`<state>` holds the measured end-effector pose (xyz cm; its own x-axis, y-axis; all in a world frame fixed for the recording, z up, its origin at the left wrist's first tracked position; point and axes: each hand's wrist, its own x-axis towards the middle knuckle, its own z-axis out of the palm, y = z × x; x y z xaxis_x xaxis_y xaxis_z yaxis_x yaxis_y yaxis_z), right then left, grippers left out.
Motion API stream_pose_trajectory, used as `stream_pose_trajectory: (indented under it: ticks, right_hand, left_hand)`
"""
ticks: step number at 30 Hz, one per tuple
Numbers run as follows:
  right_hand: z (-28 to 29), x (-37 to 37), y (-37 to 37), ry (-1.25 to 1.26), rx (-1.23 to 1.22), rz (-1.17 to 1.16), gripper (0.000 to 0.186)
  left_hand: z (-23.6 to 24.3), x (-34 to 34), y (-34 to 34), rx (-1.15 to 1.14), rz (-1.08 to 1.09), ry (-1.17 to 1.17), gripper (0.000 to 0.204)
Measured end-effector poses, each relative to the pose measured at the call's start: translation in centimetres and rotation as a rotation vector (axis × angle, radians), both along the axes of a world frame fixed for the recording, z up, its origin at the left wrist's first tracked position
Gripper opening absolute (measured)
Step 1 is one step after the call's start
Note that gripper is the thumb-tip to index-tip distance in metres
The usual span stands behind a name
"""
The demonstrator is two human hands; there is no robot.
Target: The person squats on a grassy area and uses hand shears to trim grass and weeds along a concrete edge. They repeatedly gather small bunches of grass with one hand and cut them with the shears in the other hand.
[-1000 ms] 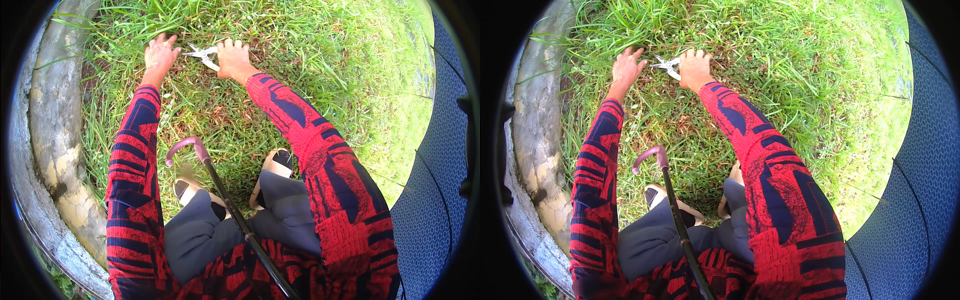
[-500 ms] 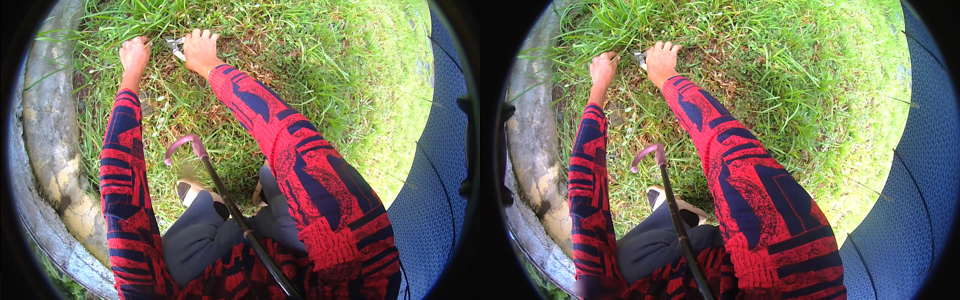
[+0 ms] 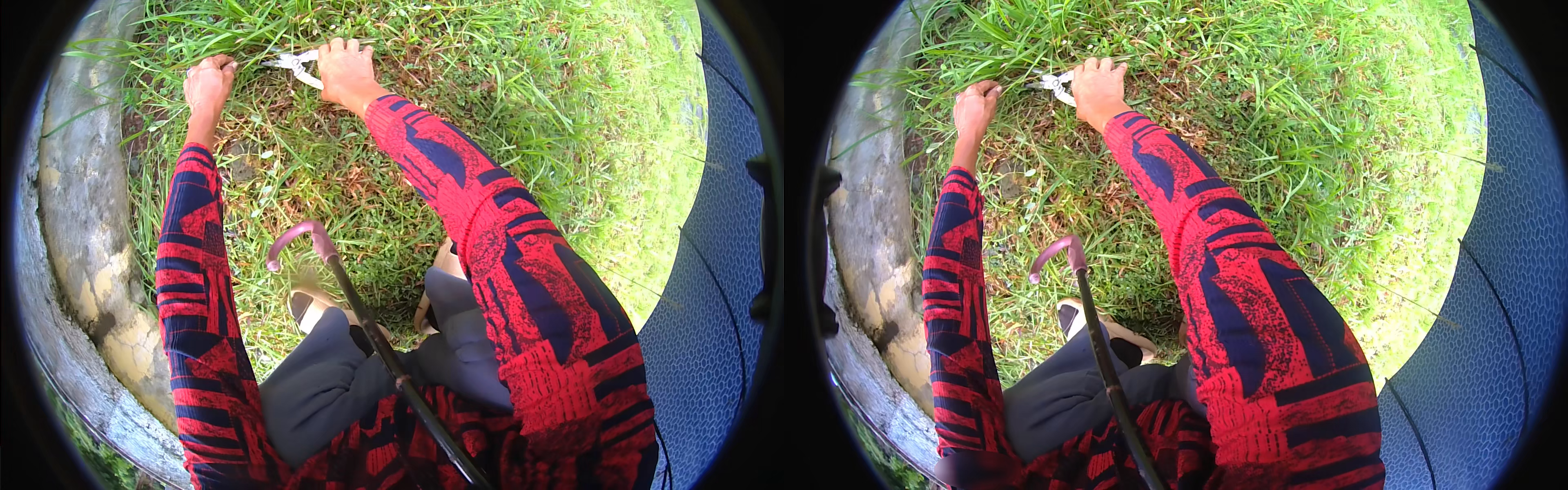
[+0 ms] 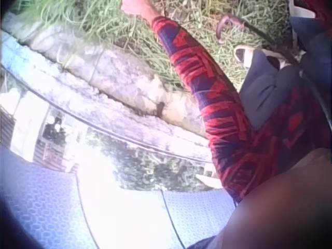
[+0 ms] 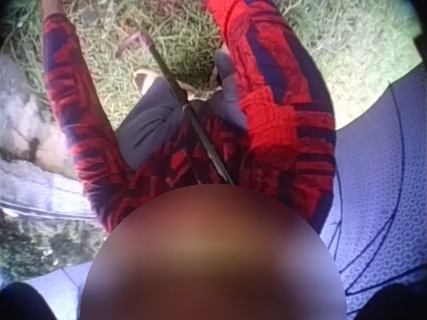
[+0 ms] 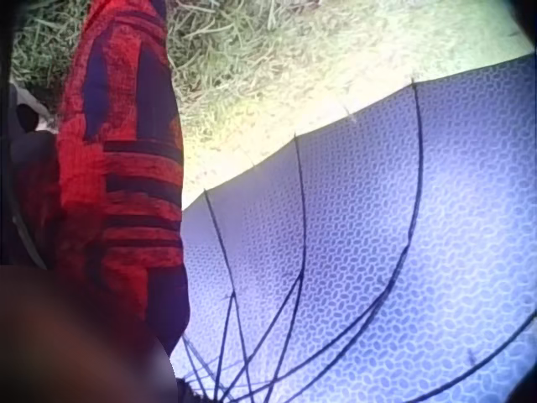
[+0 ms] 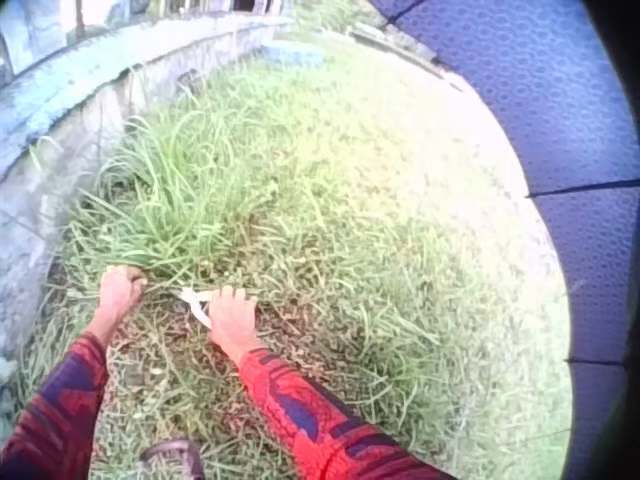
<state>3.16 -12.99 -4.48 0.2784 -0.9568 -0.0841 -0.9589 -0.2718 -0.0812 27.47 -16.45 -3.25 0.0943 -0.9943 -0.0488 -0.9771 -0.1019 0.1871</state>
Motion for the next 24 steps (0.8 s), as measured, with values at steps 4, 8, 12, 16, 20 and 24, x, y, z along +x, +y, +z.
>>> stream_pose_trajectory:
  ticks: [4, 8, 12, 16, 20, 24]
  right_hand:
    - [1.1, 0.1, -0.5, -0.035, 0.076, 0.005, 0.061]
    - [1.5, 2.8, -1.1, 0.010, -0.037, 0.006, 0.058]
    - [1.5, 4.5, -1.6, 0.011, -0.093, 0.023, 0.040]
    - [1.5, 4.5, -2.4, -0.130, 0.061, 0.023, 0.028]
    - [1.4, 3.7, -2.1, -0.232, 0.170, 0.024, 0.032]
    - [1.3, 1.2, -1.1, -0.067, 0.060, 0.016, 0.060]
  left_hand:
    - [0.3, -0.7, 0.1, 0.026, 0.006, 0.037, 0.026]
    - [0.1, -1.3, 0.0, 0.032, -0.020, 0.035, 0.027]
    - [-0.7, -1.3, -0.2, 0.038, -0.018, 0.057, 0.028]
    - [-1.2, -0.8, -0.5, 0.010, -0.004, 0.133, 0.030]
    - [-0.3, 1.1, -1.2, 0.113, 0.141, 0.256, 0.027]
    - [0.1, 3.4, -0.8, 0.008, 0.134, 0.161, 0.032]
